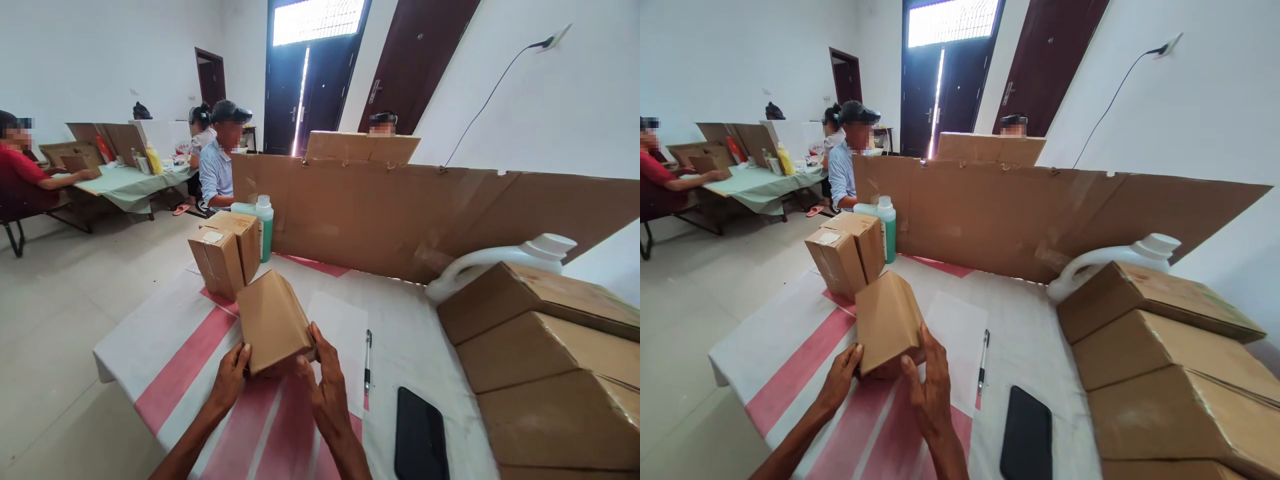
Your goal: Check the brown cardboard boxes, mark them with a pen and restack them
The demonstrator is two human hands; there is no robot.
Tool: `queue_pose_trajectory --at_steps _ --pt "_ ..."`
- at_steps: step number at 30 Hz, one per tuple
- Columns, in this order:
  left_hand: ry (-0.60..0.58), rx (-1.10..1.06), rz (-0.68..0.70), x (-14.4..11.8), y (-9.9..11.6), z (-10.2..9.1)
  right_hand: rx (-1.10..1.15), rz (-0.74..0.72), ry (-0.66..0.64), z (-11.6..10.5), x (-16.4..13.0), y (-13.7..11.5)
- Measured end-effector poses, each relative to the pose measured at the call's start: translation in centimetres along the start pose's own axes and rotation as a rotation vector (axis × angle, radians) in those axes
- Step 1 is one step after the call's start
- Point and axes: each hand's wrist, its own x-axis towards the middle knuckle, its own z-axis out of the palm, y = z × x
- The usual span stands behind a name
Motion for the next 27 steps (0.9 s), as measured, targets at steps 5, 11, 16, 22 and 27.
queue_pose_trajectory --at_steps 5,11,16,22,27 --pt "0.001 0.021 -0.039 0.9 -1.2 -1.7 0.176 0.246 0.092 -2.3 0.0 2.6" --pt "0.084 0.058 0.053 5.6 -0.1 -2.8 0.216 0.404 0.157 -3.4 -1.4 6.1" --pt "0.074 0.039 0.150 12.6 1.0 0.2 0.153 0.408 0.148 -3.0 -1.8 7.4" --pt "-0.085 0.008 0.135 16.1 1.2 2.3 0.068 0.325 0.134 -1.6 -2.1 7.4" --pt "-0.119 -0.036 0.089 16.0 1.9 1.6 0.118 0.288 0.234 -1.9 -0.6 5.0"
